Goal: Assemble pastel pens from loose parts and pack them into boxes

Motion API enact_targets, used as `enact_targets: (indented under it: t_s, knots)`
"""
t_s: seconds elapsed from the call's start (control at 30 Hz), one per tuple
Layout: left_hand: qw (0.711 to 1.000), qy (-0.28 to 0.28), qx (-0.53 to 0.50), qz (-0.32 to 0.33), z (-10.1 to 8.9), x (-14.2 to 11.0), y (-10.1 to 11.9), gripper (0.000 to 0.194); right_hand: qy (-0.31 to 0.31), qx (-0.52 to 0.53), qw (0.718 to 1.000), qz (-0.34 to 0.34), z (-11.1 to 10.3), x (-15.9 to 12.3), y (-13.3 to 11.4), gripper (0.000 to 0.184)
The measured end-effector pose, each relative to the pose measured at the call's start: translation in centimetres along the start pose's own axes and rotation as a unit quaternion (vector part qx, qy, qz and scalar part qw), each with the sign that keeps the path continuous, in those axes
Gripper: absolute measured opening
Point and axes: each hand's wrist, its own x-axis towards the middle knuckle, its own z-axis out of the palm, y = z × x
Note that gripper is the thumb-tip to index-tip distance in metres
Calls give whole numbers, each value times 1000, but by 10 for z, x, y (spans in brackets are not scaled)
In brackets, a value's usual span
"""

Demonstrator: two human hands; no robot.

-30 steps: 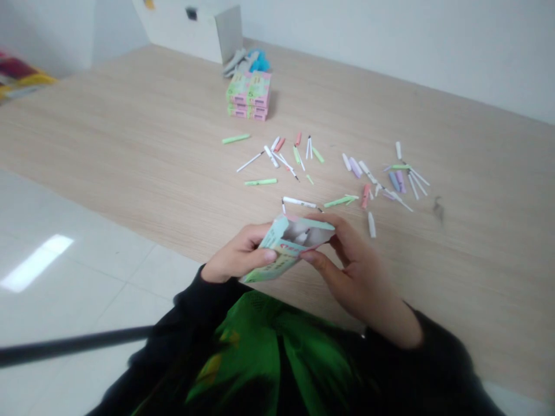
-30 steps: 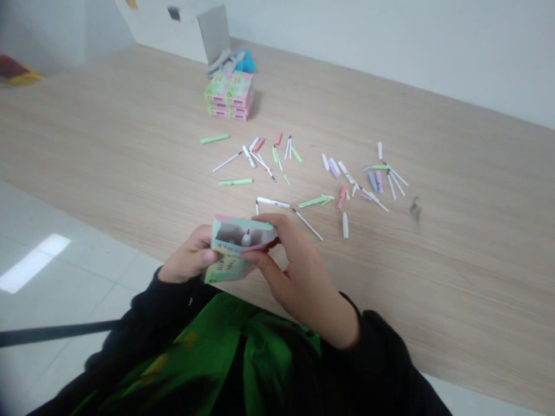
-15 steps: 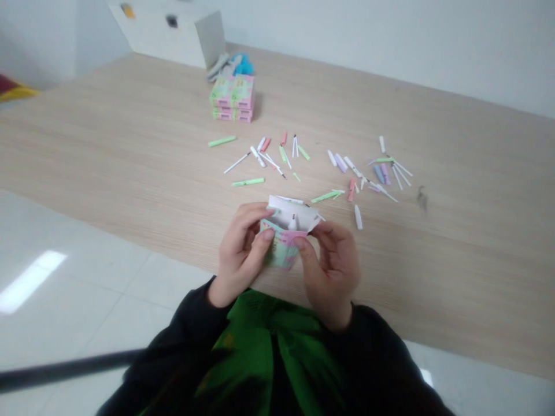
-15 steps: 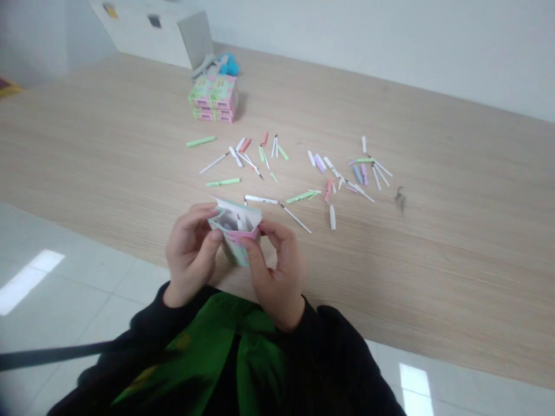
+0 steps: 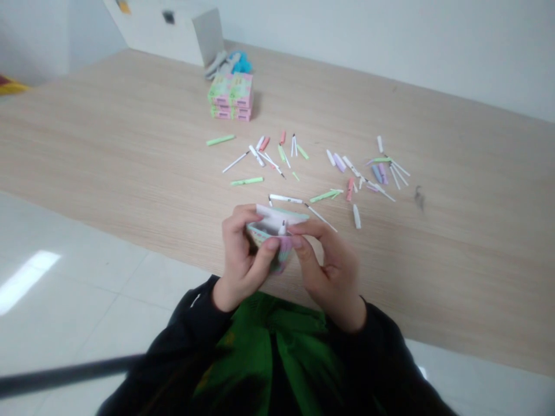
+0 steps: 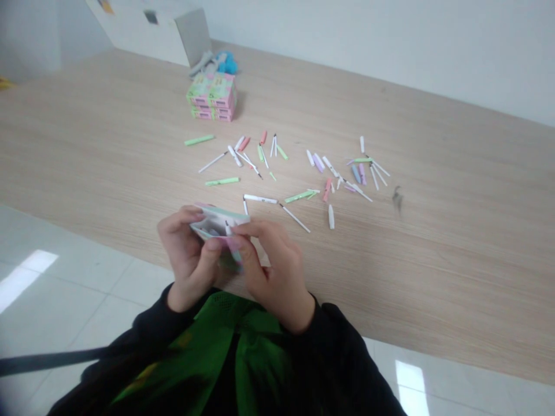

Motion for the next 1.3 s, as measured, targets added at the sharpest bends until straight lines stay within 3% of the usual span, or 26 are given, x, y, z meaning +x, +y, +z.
enact_targets:
  t_s: [0.1,0.27,0.5,0.6,0.7,0.87,1.03,1.1,1.2,1.3]
  knots:
    - [998,-23,43,36,-3,6,3,45,-30,7,1000,3,-4,4,-3,13]
    - [994,-72,74,39,-7,12,11,23,-40,7,999,0,-9,5,-5,15]
    - [993,-108,55,-3,-10,15,17,18,-38,-5,999,34,-8,2,-1,12]
    - [992,-113,47,-3,-12,16,19,18,8,90,992,90,-4,0,-1,23]
    - [992,-114,48,27,-12,16,18,18,-11,188,974,129,-5,7,-5,29]
    - [994,-83,5,73,-5,18,3,53,-101,138,980,104,-13,22,-12,22]
    - [994,-49,39,91,3,12,-8,86,-42,158,983,84,0,15,-11,27]
    - [995,-47,64,62,5,6,-6,99,-24,164,983,85,5,10,-10,29]
    - [992,-75,90,-49,5,-2,2,111,1,175,979,103,7,8,-10,30]
    - [972,-114,127,-160,4,-9,8,100,36,184,976,107,4,11,-12,30]
